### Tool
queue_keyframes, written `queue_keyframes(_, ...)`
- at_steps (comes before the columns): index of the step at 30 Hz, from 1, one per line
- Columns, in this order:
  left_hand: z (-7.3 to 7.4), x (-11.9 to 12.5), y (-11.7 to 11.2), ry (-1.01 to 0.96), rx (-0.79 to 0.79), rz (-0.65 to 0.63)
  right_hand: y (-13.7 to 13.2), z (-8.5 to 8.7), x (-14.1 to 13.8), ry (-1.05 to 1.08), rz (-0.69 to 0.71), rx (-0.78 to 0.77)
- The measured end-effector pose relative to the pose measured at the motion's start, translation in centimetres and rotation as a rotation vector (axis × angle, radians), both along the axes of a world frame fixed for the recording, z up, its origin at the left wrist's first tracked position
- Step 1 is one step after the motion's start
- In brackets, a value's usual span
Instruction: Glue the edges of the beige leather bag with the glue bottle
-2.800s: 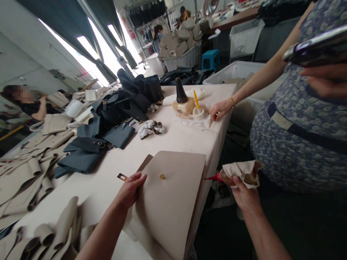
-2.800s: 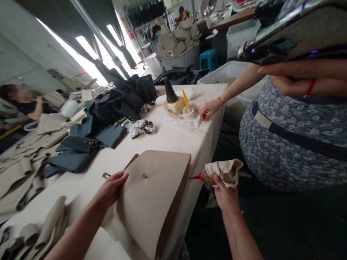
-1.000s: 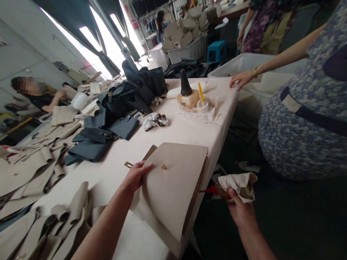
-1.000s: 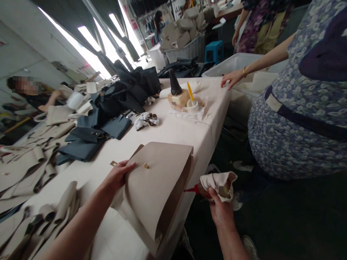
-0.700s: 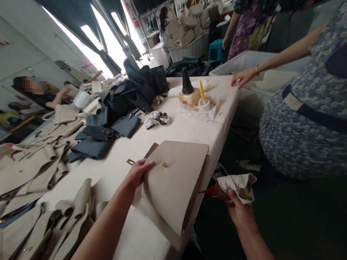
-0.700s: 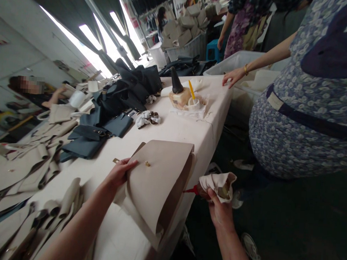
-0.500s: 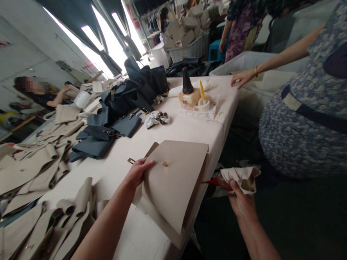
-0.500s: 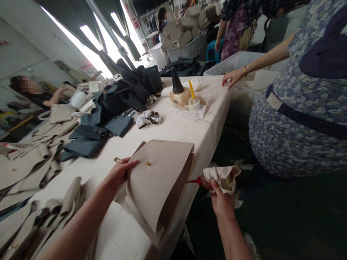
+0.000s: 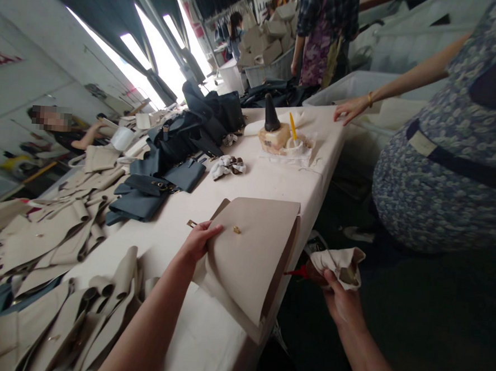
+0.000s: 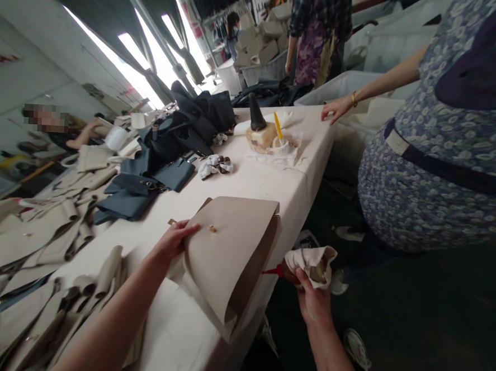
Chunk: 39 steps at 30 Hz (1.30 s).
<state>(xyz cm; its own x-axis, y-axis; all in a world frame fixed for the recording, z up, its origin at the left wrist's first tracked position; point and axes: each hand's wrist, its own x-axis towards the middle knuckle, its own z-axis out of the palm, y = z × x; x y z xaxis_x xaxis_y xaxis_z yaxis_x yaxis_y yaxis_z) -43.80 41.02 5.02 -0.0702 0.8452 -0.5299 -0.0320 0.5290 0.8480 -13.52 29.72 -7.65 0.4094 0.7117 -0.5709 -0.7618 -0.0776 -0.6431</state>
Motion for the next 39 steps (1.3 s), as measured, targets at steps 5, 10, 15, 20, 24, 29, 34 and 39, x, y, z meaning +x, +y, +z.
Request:
queue_keyframes(5,0.0,0.0,-0.2,-0.007,0.011,0.007,-1.4,-0.1,-0.5,-0.019,0.047,0.007)
queue_keyframes(10,-0.1,-0.1,-0.4,-0.013,0.018,-0.007,-1.1,0.4,-0.5,-0.028,0.038,0.015)
queue_keyframes(15,-0.1,-0.3,-0.6,0.0,0.029,0.001,0.2,1.4,-0.2,0.011,-0.026,0.01)
queue_keyframes(20,0.0,-0.4,-0.8,-0.013,0.033,-0.004,-0.6,1.0,-0.7,0.015,0.016,-0.027)
queue_keyframes(24,0.1,-0.3,-0.8,-0.028,0.028,-0.011,-2.3,0.1,-1.5,-0.007,0.072,-0.021)
queue_keyframes(29,0.5,-0.3,-0.7,-0.047,0.032,-0.013,-3.8,-0.2,-2.2,0.008,0.133,-0.045)
queue_keyframes(34,0.4,-0.6,-0.9,-0.041,0.033,-0.032,-3.3,0.5,-1.3,-0.027,0.103,-0.021)
queue_keyframes(39,0.0,-1.0,-1.1,-0.054,0.048,-0.043,-2.1,1.5,-0.5,-0.002,0.076,-0.033)
